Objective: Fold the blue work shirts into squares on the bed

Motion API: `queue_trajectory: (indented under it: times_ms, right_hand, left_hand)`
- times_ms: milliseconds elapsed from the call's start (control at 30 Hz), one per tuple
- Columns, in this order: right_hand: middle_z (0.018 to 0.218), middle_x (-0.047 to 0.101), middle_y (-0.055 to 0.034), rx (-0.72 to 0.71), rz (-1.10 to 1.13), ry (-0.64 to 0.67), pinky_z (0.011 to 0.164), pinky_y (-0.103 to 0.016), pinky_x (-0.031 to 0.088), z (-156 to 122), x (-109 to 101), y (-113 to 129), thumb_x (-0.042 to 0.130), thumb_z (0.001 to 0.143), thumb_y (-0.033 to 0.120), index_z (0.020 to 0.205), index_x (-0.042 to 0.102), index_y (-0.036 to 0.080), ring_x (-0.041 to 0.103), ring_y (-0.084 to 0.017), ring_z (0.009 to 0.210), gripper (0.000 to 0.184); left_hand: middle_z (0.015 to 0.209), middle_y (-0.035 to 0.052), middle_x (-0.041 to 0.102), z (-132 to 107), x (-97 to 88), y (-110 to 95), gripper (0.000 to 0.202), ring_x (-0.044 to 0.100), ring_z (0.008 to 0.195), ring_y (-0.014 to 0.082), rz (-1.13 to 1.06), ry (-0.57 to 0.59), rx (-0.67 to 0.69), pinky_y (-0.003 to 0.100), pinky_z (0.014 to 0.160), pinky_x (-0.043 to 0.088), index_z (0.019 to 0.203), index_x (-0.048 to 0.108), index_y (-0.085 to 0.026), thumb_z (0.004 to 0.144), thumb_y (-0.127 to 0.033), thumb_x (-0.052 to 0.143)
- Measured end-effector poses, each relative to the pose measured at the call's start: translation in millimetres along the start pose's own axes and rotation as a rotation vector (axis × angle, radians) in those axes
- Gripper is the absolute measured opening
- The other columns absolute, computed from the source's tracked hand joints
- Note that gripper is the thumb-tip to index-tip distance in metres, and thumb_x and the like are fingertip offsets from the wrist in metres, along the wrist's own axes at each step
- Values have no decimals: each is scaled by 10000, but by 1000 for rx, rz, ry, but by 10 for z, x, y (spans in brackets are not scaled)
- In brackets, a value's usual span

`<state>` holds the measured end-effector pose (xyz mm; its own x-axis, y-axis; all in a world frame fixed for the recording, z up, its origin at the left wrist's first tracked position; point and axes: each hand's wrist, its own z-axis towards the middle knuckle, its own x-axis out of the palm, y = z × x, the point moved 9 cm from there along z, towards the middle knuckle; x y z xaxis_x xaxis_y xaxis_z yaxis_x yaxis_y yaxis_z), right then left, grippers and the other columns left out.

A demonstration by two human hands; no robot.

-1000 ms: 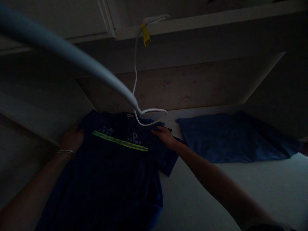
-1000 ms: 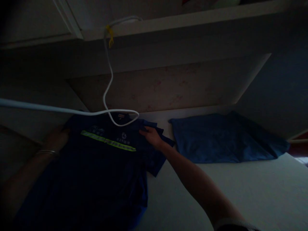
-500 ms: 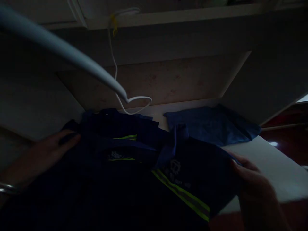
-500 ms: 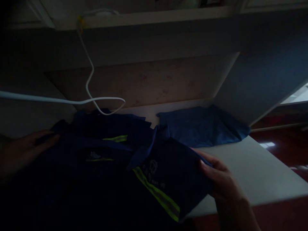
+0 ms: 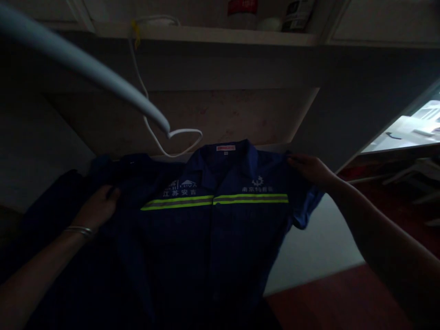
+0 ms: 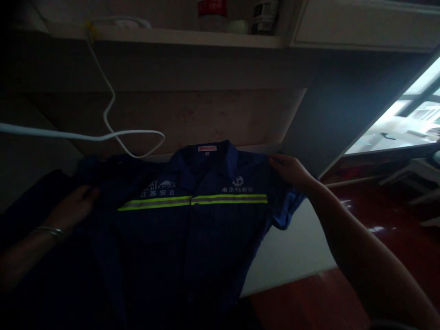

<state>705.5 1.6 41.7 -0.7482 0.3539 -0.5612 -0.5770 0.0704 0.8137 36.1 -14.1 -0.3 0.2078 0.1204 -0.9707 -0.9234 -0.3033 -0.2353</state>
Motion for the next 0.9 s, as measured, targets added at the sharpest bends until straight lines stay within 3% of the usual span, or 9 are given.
queue_trajectory:
  times_ms: [67, 133, 233, 300, 367, 467, 633, 767, 900]
  right_hand:
    - [1070, 725, -58, -155, -313, 68, 958, -363, 483, 294, 406, 132, 602, 904, 396, 1053, 707, 230, 650, -221, 1062, 247]
    - [1137, 705, -100, -190, -480, 128, 991, -390, 427, 468, 838, 131, 502, 965, 374, 1134, 682, 182, 620, -221, 1128, 313]
    - [1172, 688, -149, -155, -541, 184, 982, -440, 430, 556, 1364, -1, 516, 963, 329, 1189, 667, 176, 633, -264, 1117, 312]
    - [1266, 642, -164, -148, -564, 197, 1004, -486, 418, 560, 1567, -139, 561, 934, 325, 1267, 631, 212, 607, -308, 1165, 358]
    - [1378, 560, -179, -129, -577, 191, 1025, -526, 399, 565, 1609, -349, 549, 934, 371, 1361, 560, 233, 558, -344, 1228, 448]
    - [1417, 507, -226, -21, -553, 160, 1038, -488, 405, 558, 1395, -822, 490, 955, 422, 1406, 512, 155, 538, -341, 1253, 524]
    - [1182, 687, -159, 231, -274, 277, 936, -380, 496, 248, 1050, -1615, 520, 913, 551, 1197, 665, 140, 652, -265, 1085, 520]
    - [899, 746, -91, 318, -135, 340, 712, -309, 543, -18, 1113, -1781, 693, 737, 637, 934, 742, 179, 693, -218, 805, 501]
    - [675, 704, -47, 367, -59, 327, 530, -263, 510, -71, 1226, -1734, 812, 640, 461, 752, 704, 171, 647, -184, 608, 329]
  left_hand:
    - [1252, 225, 631, 121, 109, 51, 597, 652, 1063, 333, 29, 20, -86, 422, 858, 518, 1267, 508, -88, 942, -479, 195]
    - [1235, 254, 629, 195, 297, 91, 579, 654, 1050, 355, 68, 73, -122, 431, 842, 506, 1282, 491, -73, 941, -452, 217]
    - [1133, 218, 690, 212, 622, 174, 476, 686, 966, 337, 83, 186, -101, 402, 804, 514, 1207, 566, -101, 891, -404, 377]
    - [1155, 197, 694, 204, 740, 254, 435, 682, 998, 328, 83, 220, -80, 397, 837, 512, 1186, 589, -123, 858, -369, 446]
    - [1250, 199, 654, 219, 762, 315, 476, 649, 1095, 317, 78, 214, -64, 398, 914, 494, 1252, 549, -113, 872, -372, 429]
    - [1320, 196, 605, 312, 736, 250, 556, 593, 1193, 285, 51, 178, 9, 372, 1016, 445, 1308, 503, -75, 906, -434, 364]
    - [1325, 190, 579, 552, 883, -294, 621, 539, 1239, 300, 3, 140, 219, 396, 1099, 372, 1255, 570, -73, 878, -538, 402]
    - [1341, 181, 572, 699, 1175, -878, 692, 535, 1250, 295, -7, 155, 318, 382, 1096, 380, 1284, 567, -90, 863, -611, 394]
    - [1403, 206, 531, 786, 1543, -1223, 768, 523, 1276, 338, 149, 247, 359, 411, 1056, 413, 1350, 527, -93, 835, -649, 400]
